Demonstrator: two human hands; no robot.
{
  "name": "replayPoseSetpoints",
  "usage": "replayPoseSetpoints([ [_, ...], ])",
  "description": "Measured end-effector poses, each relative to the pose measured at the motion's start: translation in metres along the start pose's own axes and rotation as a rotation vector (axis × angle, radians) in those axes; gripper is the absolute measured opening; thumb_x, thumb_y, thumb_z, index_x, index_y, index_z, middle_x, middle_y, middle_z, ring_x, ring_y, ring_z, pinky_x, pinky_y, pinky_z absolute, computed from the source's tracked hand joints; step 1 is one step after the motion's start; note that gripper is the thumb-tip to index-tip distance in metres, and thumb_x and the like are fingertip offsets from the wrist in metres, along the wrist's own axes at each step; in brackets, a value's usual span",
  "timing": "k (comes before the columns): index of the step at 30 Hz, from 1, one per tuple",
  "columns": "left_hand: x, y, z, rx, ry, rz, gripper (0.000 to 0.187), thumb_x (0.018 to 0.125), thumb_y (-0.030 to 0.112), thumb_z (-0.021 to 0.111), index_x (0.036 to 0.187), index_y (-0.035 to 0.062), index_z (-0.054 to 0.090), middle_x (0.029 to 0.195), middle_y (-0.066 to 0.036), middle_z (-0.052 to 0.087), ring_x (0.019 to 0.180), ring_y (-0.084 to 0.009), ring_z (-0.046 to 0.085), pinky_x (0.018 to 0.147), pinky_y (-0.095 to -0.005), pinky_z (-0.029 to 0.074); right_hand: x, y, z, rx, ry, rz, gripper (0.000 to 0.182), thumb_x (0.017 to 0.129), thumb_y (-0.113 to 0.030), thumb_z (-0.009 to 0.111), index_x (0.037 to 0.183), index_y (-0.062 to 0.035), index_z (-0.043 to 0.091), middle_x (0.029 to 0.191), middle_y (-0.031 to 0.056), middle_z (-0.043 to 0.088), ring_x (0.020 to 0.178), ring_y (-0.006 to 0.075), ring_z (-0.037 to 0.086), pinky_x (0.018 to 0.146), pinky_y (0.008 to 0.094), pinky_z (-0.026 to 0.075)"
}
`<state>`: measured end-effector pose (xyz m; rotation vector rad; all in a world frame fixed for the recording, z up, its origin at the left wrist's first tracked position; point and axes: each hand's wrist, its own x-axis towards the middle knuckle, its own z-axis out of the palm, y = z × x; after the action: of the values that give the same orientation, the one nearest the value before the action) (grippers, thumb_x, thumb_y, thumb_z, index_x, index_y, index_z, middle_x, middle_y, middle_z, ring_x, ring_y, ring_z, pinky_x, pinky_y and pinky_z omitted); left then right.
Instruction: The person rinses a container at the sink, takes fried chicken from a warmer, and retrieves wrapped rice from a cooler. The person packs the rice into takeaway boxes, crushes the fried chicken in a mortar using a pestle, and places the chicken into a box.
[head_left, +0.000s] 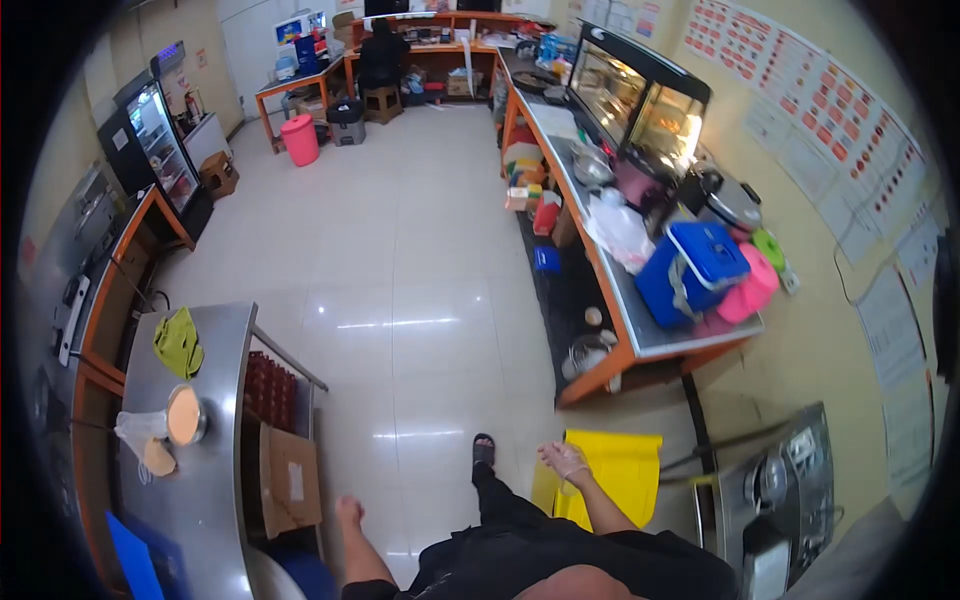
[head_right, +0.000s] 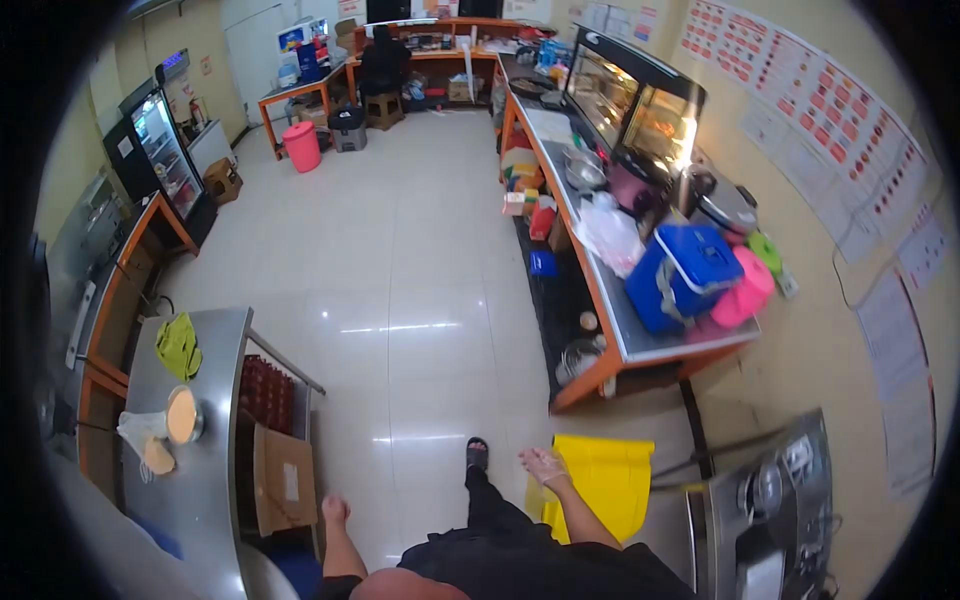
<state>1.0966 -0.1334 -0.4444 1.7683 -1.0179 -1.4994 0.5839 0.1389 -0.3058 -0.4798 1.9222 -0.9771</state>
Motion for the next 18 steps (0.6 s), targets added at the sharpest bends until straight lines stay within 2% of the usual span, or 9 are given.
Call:
replayPoseSetpoints([
  [1, -0.008, -0.014, 0.002, -0.074, 0.154, -0.176, 0.022, 0.097, 0.021, 0.051, 0.080, 0.0067, 0.050, 0.055, -0.004, 0.047, 0.039, -0.0154, 0.044, 0.033, -0.0288, 0.035, 0.036, 0.000, -0.008, -0.055, 0.033, 0.032, 0.034, 0.098, -0.036, 0.050, 0.103, -0.0059, 0.065, 0.086, 0.0022, 0.064, 0.076, 0.0089, 0.059, 0.072, 0.0240, 0.049],
  [2, -0.017, -0.012, -0.010, 0.374, -0.047, -0.188, 0.016, 0.088, 0.011, 0.045, 0.076, 0.0030, 0.053, 0.055, -0.007, 0.050, 0.038, -0.0161, 0.046, 0.035, -0.0300, 0.040, 0.069, -0.001, -0.014, -0.104, 0.064, 0.071, 0.033, 0.097, -0.034, 0.050, 0.102, -0.0056, 0.066, 0.084, 0.0024, 0.064, 0.075, 0.0090, 0.059, 0.071, 0.0243, 0.049],
  [3, -0.024, -0.023, 0.008, 0.074, 0.236, -0.405, 0.029, 0.092, 0.017, 0.043, 0.068, 0.0037, 0.054, 0.055, -0.008, 0.052, 0.041, -0.0166, 0.049, 0.035, -0.0277, 0.040, 0.103, -0.013, -0.023, -0.150, 0.097, 0.099, 0.032, 0.097, -0.033, 0.051, 0.101, -0.0053, 0.066, 0.083, 0.0027, 0.064, 0.074, 0.0091, 0.060, 0.070, 0.0246, 0.050],
  [4, -0.034, -0.023, 0.018, 0.000, 0.279, -0.509, 0.028, 0.092, 0.018, 0.043, 0.070, 0.0042, 0.054, 0.055, -0.008, 0.052, 0.041, -0.0165, 0.049, 0.036, -0.0280, 0.040, 0.137, -0.033, -0.031, -0.073, 0.106, 0.094, 0.032, 0.096, -0.032, 0.051, 0.101, -0.0053, 0.067, 0.082, 0.0030, 0.065, 0.074, 0.0096, 0.060, 0.069, 0.0249, 0.050],
  [7, -0.049, 0.005, 0.074, -0.016, 0.097, -0.636, 0.027, 0.093, 0.022, 0.044, 0.074, 0.0057, 0.056, 0.055, -0.007, 0.052, 0.041, -0.0163, 0.049, 0.037, -0.0286, 0.040, 0.224, -0.075, -0.047, 0.136, 0.114, 0.154, 0.032, 0.095, -0.031, 0.049, 0.098, -0.0061, 0.069, 0.079, 0.0034, 0.065, 0.072, 0.0126, 0.062, 0.065, 0.0267, 0.052],
  [9, -0.025, 0.045, 0.130, -0.014, 0.009, -0.694, 0.027, 0.093, 0.024, 0.044, 0.077, 0.0067, 0.057, 0.056, -0.006, 0.053, 0.042, -0.0162, 0.049, 0.037, -0.0290, 0.039, 0.276, -0.186, -0.060, 0.051, 0.065, 0.067, 0.033, 0.096, -0.032, 0.048, 0.097, -0.0065, 0.069, 0.079, 0.0029, 0.065, 0.073, 0.0133, 0.062, 0.066, 0.0264, 0.051],
  [13, 0.076, 0.115, 0.213, 0.022, -0.076, -0.678, 0.027, 0.094, 0.029, 0.045, 0.083, 0.0086, 0.058, 0.056, -0.005, 0.053, 0.043, -0.0159, 0.048, 0.038, -0.0299, 0.039, 0.374, -0.293, -0.075, -0.332, -0.011, -0.120, 0.039, 0.094, -0.043, 0.047, 0.100, -0.0130, 0.071, 0.087, 0.0064, 0.070, 0.085, 0.0164, 0.064, 0.079, 0.0304, 0.050],
  [16, 0.190, 0.185, 0.262, 0.053, -0.130, -0.600, 0.028, 0.094, 0.033, 0.045, 0.087, 0.0101, 0.060, 0.057, -0.003, 0.053, 0.043, -0.0157, 0.048, 0.039, -0.0305, 0.039, 0.485, -0.285, -0.072, -0.194, 0.066, -0.222, 0.039, 0.099, -0.039, 0.048, 0.095, -0.0074, 0.070, 0.084, 0.0017, 0.067, 0.075, 0.0106, 0.061, 0.070, 0.0253, 0.050],
  [18, 0.295, 0.235, 0.285, 0.039, -0.156, -0.500, 0.029, 0.095, 0.035, 0.046, 0.090, 0.0111, 0.061, 0.057, -0.003, 0.053, 0.044, -0.0156, 0.048, 0.040, -0.0309, 0.039, 0.526, -0.312, -0.070, -0.157, 0.152, -0.121, 0.036, 0.099, -0.037, 0.048, 0.097, -0.0077, 0.070, 0.083, 0.0012, 0.066, 0.075, 0.0099, 0.060, 0.071, 0.0253, 0.050],
])
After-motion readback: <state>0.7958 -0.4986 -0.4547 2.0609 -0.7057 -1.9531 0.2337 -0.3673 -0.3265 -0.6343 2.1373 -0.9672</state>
